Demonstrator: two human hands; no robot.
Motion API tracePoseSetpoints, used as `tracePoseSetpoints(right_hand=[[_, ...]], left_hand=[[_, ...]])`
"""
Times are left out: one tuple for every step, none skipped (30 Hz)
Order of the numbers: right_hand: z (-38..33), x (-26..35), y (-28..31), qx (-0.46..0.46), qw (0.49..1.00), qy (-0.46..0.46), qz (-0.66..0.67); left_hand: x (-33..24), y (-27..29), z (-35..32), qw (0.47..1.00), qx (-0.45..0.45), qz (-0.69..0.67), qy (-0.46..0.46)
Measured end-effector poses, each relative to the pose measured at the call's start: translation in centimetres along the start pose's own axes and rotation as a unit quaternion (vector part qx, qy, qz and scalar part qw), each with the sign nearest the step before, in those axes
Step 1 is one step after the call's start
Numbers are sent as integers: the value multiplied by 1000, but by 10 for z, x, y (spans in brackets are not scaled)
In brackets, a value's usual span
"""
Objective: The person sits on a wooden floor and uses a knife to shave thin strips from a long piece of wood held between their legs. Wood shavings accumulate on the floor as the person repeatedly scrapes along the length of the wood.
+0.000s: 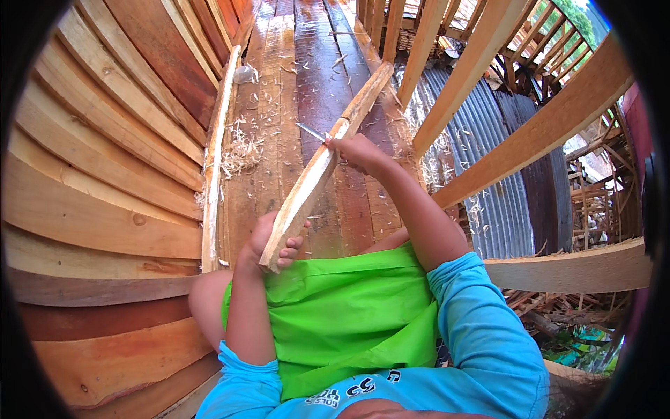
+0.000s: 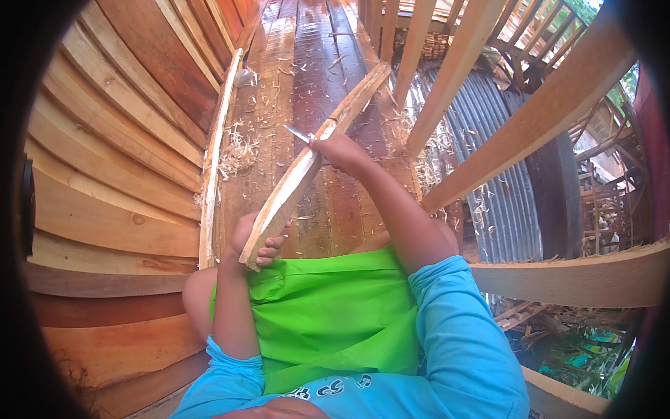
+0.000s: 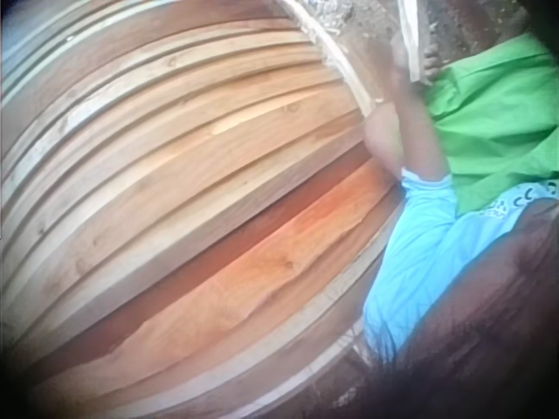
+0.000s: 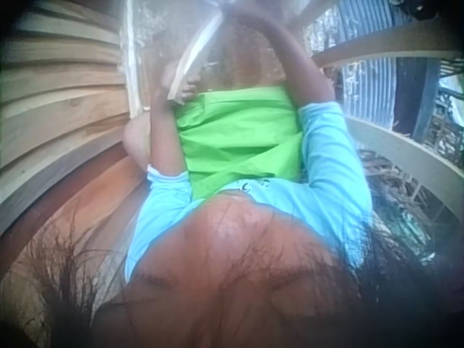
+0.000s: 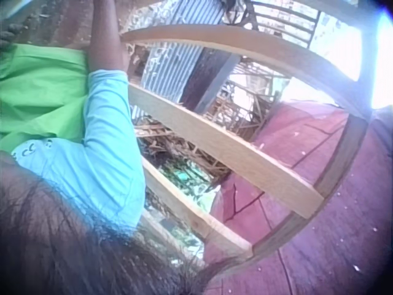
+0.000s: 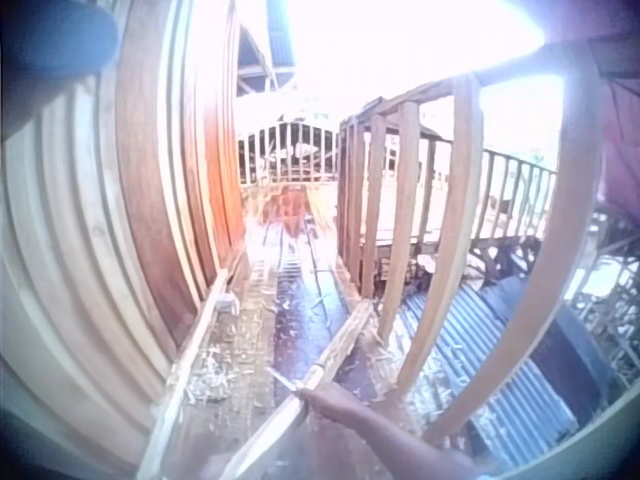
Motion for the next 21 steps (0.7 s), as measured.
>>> tracePoseSetpoints(right_hand=[[-2, 1, -2, 8, 1000, -9, 27], [-5, 0, -7, 33, 996, -35, 74], [-10, 0, -10, 59, 989, -61, 120], [-14, -1, -13, 84, 979, -86, 165], [-15, 1, -9, 71, 972, -89, 205], [-15, -1, 0, 53, 964, -93, 244], [-15, 0, 8, 38, 954, -95, 282], [-14, 3, 20, 28, 948, -70, 308], [-14, -1, 31, 2, 942, -67, 330], [-12, -7, 42, -25, 934, -63, 351], [-11, -13, 51, -51, 925, -58, 372], [-11, -25, 60, -85, 913, -59, 393], [-11, -36, 64, -117, 901, -59, 414], [-11, -46, 72, -148, 887, -59, 434], [-15, -44, 81, -175, 877, -47, 445], [-20, -39, 90, -202, 866, -33, 456], [-23, -32, 98, -228, 854, -19, 466], [-29, -18, 105, -240, 849, -4, 470], [-36, 4, 107, -245, 844, 10, 477], [-42, 27, 108, -250, 839, 24, 483], [-51, 47, 116, -270, 834, 51, 478]], left_hand=[[0, 1, 0, 1000, -2, 0, -2], [0, 3, 0, 1000, -1, 1, -3], [0, 5, 1, 1000, -1, 1, -6], [0, 7, 0, 1000, -1, 0, -8], [0, 9, -1, 1000, -6, -1, -9], [-1, 9, 1, 1000, -8, 0, -7], [-1, 9, 0, 1000, -11, 0, -7], [-1, 8, -2, 1000, -18, -3, -7], [-2, 5, -5, 1000, -25, -4, -8], [-3, 3, -7, 999, -31, -4, -10], [-2, 1, -7, 1000, -20, -8, -4], [-2, -1, -5, 1000, -7, -11, 2], [-1, -2, -4, 1000, 4, -15, 6], [-2, -1, -2, 1000, 8, -4, 7], [-2, 3, -1, 1000, 10, 4, 5], [-3, 5, 0, 1000, 13, 12, 1], [-4, 7, 0, 1000, 7, 16, -1], [-4, 6, 3, 1000, 4, 20, 0], [-3, 9, 2, 1000, -4, 20, -1], [-2, 16, 2, 1000, -9, 19, -7], [-3, 13, 5, 1000, -12, 28, -7]])
Point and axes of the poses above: each hand's wrist, its own z-axis towards the middle knuckle, its own y-axis out of the back of the hand, x = y × z, the point moved 9 cm from there along z, towards the middle knuckle, and after that the axes turned 10 degrees about y, right-handed, at the moved point
